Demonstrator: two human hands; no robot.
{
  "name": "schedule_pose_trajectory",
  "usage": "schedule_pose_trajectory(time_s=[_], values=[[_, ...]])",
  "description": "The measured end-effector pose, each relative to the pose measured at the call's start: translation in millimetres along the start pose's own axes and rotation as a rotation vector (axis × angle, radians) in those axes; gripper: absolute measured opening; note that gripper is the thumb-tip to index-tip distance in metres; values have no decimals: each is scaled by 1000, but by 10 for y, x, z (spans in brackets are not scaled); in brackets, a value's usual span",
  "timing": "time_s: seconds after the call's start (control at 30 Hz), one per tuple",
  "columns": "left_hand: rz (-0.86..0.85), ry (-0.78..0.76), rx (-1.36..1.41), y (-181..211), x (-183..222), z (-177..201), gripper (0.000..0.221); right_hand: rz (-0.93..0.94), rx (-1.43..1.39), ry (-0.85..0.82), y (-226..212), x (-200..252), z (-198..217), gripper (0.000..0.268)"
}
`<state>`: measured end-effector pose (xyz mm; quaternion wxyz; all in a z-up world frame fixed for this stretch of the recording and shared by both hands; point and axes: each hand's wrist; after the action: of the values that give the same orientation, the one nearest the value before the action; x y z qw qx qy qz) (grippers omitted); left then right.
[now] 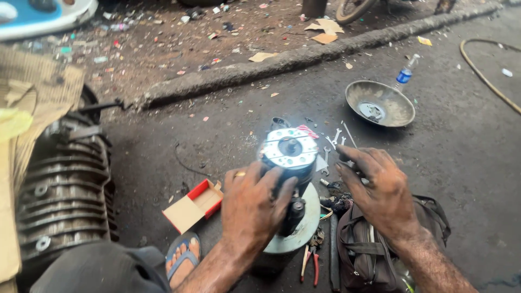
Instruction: The person sits on the ground reassembling an automotive starter motor. They fit the end cap with brushes onto the housing, align it, and use a hex key to tighten bolts, working the fasteners around the flange by hand.
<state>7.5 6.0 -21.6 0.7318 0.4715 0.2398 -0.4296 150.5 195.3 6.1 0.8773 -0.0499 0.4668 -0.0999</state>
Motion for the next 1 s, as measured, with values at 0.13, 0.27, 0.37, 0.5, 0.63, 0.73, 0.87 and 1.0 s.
schedule_pose_trajectory(time_s=[0.13, 0.27, 0.37, 0.5, 0.63, 0.73, 0.87, 1.0], values=[[-80, 48, -121, -22, -13, -50, 24, -543, -112, -111, 14, -15, -56, 46], [-152, 84, -175, -118, -7, -55, 20, -733, -479, -201, 50, 50, -238, 49], [-105, 58, -290, 8, -87, 34, 22, -876, -492, -320, -64, -113, -175, 34], [-309, 113, -399, 86, -173, 32, 42, -1183, -641, -317, 11, -55, -260, 30], [-476, 96, -453, 107, -250, 8, 49, -1334, -1028, -313, 54, 56, -346, 23], [-448, 39, -371, 53, -211, -41, 45, -1453, -1237, -327, -59, 110, -361, 20], [-382, 40, -324, 33, -161, -48, 42, -1623, -1337, -263, -254, 112, -452, 16], [-419, 55, -323, 25, -178, -47, 41, -1702, -1247, -240, -325, 10, -423, 19]])
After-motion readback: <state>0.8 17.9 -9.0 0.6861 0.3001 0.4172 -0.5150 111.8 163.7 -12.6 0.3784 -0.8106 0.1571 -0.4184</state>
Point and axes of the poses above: each hand's wrist, its own x-axis away from the middle knuckle, its own z-axis out of the back of the hand, y = z × x, and after that the axes turned 14 degrees about y, right-handed
